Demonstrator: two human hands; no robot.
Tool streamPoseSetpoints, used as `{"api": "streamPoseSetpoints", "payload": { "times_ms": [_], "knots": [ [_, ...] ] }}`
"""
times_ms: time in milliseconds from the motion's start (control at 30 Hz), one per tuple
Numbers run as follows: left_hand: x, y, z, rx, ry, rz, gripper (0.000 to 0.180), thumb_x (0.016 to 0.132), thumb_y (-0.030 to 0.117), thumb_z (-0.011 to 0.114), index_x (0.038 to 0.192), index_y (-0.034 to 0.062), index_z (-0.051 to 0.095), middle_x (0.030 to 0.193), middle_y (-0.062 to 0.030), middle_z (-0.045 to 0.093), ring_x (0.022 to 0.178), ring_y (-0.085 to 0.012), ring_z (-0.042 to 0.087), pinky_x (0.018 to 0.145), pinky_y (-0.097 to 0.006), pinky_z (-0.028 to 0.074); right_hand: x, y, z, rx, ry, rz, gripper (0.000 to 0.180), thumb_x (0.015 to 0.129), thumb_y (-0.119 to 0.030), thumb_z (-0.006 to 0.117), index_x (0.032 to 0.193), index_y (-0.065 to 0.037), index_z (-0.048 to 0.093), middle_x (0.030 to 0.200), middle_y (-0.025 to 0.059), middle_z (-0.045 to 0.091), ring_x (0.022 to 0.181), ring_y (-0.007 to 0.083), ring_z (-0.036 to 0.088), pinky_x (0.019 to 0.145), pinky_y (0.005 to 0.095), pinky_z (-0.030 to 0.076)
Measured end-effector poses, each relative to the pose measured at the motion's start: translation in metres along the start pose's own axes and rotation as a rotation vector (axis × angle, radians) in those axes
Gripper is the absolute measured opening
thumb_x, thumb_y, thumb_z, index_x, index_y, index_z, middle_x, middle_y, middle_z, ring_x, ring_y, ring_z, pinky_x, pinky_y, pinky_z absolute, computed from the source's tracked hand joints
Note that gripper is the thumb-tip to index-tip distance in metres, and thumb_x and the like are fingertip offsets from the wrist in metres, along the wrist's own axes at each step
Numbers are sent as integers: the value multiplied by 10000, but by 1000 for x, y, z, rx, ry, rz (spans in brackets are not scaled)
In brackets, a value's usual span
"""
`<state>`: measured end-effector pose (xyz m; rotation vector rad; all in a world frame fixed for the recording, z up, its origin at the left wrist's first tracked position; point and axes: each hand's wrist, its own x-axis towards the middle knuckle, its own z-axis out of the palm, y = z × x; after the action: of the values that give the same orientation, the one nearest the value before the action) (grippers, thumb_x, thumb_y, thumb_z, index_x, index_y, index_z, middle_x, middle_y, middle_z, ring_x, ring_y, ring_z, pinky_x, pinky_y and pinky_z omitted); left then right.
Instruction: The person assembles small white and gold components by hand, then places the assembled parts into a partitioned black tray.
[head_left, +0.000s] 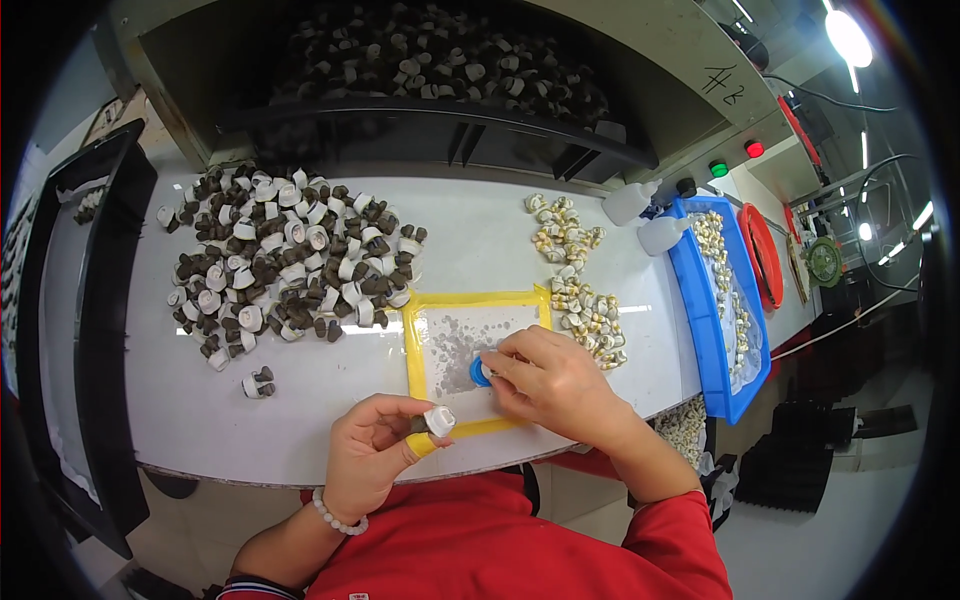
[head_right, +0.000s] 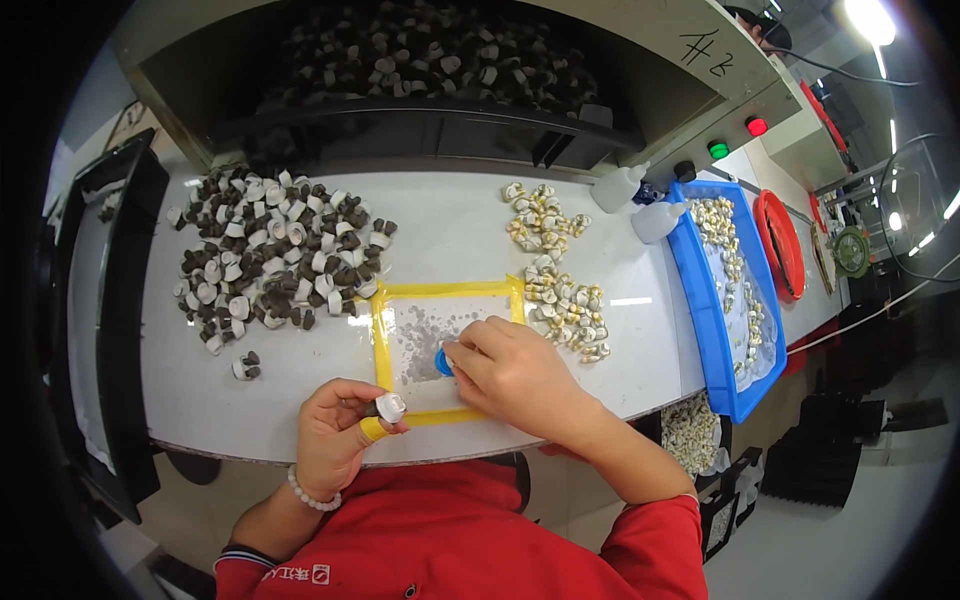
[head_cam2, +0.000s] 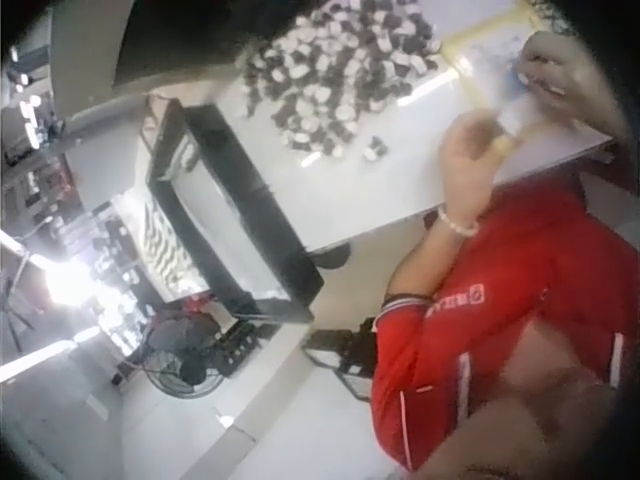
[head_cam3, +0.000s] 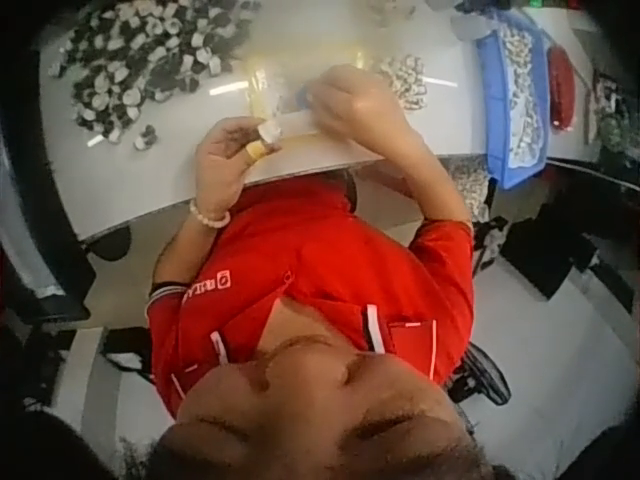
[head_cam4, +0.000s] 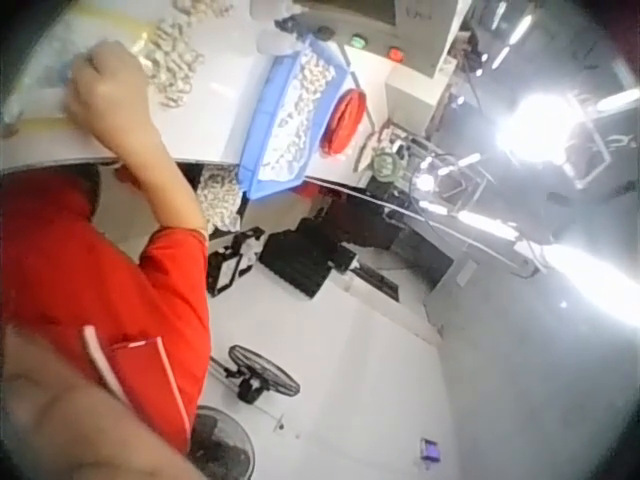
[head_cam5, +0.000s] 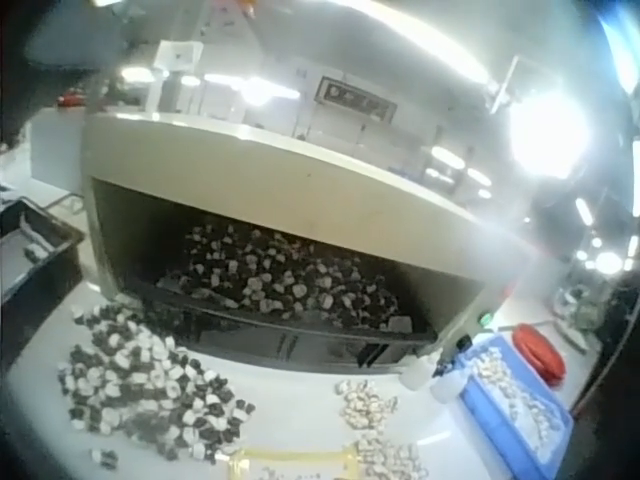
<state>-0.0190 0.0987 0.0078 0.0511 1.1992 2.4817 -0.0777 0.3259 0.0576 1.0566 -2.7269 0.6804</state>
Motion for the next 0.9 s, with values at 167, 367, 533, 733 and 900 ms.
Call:
{"api": "streamPoseSetpoints", "payload": {
  "times_ms": [167,367,533,733,900],
  "knots": [
    [0,2,3,9,16,-6,307,828,-84,627,1122,-45,546,1029,-137,636,945,-206,646,860,-317,538,1,-1,-2,23,-16,11,299,652,-2,695,949,-24,675,833,82,609,708,229,604,601,327,505],
    [2,2,6,26,44,-1,296,811,-92,634,1090,-46,548,995,-152,647,891,-226,663,825,-340,551,-3,-1,-3,110,20,85,297,680,-12,701,975,-34,677,849,78,614,711,216,603,598,311,504],
    [0,2,2,-6,15,-17,297,829,-85,625,1115,-61,550,1035,-154,640,943,-217,652,862,-321,539,-4,0,-3,116,34,85,300,684,-11,700,982,-40,678,854,79,615,710,214,597,594,305,499],
    [-1,3,3,23,36,-62,294,845,-86,602,1136,-77,563,1059,-177,639,962,-238,650,871,-330,538,-5,-6,-8,236,20,166,306,722,-11,681,1027,-21,662,881,97,612,763,235,605,653,315,503],
    [-1,1,3,1,16,-37,290,850,-82,596,1138,-76,563,1067,-183,636,975,-245,646,879,-334,536,-8,-20,-9,624,10,260,314,757,-3,680,1071,-13,674,919,106,632,803,181,612,659,271,488]
  ]
}}
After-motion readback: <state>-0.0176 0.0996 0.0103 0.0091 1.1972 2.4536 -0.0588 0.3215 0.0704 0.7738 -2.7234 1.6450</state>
